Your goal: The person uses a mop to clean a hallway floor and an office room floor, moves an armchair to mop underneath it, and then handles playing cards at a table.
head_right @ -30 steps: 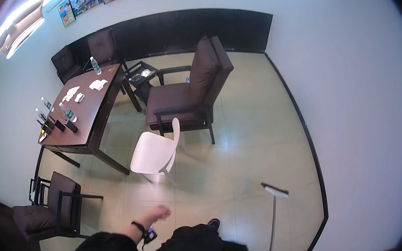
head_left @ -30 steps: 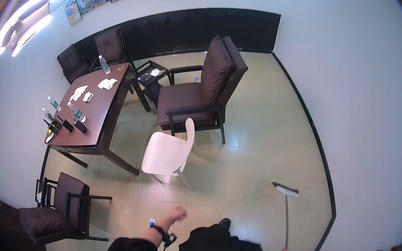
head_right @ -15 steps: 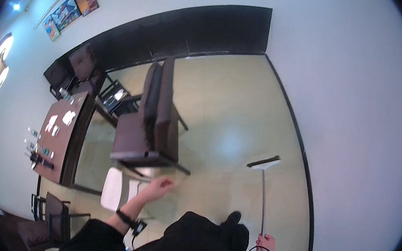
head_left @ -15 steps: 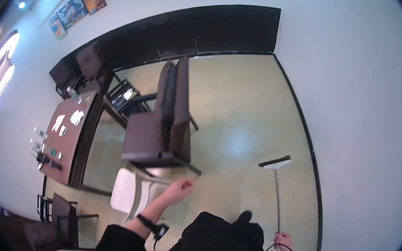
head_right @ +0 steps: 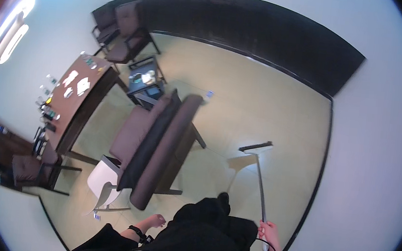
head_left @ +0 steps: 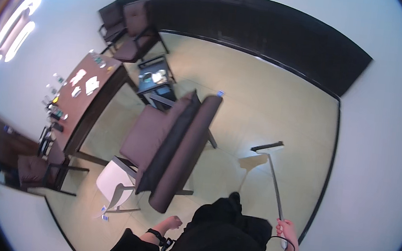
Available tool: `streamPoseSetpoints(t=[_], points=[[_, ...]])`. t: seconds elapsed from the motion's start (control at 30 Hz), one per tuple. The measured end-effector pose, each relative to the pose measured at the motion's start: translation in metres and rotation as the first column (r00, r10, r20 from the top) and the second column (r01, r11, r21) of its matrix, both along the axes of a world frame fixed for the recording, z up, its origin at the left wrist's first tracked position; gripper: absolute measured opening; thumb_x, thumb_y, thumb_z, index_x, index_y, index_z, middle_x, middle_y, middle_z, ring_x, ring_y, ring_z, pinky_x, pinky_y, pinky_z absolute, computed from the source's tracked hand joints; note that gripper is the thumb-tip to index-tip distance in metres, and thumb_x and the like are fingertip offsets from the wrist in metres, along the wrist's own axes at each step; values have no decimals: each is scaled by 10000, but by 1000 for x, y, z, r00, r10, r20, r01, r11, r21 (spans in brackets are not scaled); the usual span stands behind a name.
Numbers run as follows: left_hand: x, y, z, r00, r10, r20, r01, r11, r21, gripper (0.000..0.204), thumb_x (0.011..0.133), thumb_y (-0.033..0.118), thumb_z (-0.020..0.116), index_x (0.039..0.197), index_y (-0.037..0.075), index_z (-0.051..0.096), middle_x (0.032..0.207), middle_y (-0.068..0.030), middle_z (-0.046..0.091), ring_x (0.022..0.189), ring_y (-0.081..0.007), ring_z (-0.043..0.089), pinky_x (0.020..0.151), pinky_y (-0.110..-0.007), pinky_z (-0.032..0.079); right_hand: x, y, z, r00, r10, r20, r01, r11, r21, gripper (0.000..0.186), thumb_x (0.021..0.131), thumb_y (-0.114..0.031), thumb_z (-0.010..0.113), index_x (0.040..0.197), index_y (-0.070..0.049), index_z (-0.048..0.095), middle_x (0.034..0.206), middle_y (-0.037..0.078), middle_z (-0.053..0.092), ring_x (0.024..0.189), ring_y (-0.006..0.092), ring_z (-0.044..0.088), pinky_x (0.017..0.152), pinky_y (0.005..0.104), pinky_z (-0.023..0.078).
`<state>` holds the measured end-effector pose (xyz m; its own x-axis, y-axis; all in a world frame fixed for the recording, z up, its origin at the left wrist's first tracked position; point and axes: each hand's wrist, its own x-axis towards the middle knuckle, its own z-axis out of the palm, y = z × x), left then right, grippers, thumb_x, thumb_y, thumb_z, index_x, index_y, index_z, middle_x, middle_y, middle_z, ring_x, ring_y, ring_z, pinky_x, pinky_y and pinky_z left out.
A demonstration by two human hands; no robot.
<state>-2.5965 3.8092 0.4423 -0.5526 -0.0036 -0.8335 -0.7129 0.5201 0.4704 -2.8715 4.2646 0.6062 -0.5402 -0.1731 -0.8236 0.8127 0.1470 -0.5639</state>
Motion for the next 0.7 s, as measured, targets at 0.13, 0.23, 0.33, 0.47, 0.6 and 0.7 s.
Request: streamPoseSetpoints(t=[0.13,0.23,0.33,0.47,0.6,0.7], points=[[-98,11,51,828,560,-29,-554,824,119,213,776,216,513,776,23,604,748,-69,617,622,-151,590,522,-285,455,-151,-32,-3,992,124,-1,-124,990,68,141,795,-182,591,842,-55,551,535,22,475,372,95,419,338,231,329],[-178,31,88,777,629,35,-626,764,157,218,801,239,479,786,52,591,753,-93,603,662,-184,576,544,-322,446,-263,-60,-30,956,292,-29,-288,953,100,244,783,-227,621,673,-65,474,506,41,464,361,132,430,321,279,350],[-267,63,116,855,476,-207,-508,848,-151,246,822,252,430,835,41,555,833,-144,585,787,-268,547,747,-376,412,-385,-88,-54,898,440,-4,-433,885,173,165,778,-139,565,675,-33,490,505,72,477,358,154,445,330,297,376],[-377,70,145,630,731,-263,-764,644,-39,261,798,294,494,918,75,569,839,-86,600,782,-218,558,712,-335,436,-550,-169,-22,779,626,-28,-600,758,254,137,748,-96,548,666,-16,475,516,85,486,345,155,432,304,281,353],[-451,76,182,459,854,-245,-885,465,-34,302,791,306,541,981,73,570,868,-73,615,790,-177,589,735,-319,457,-677,-248,-47,641,768,6,-757,630,173,145,727,-82,536,628,15,494,499,99,487,367,171,459,336,303,375],[-502,68,186,107,988,-108,-989,117,87,309,793,284,556,960,24,556,896,-101,619,767,-169,603,685,-292,471,-745,-344,24,201,946,-255,-925,269,268,283,791,-155,514,548,-8,516,478,78,510,398,163,489,372,295,379]])
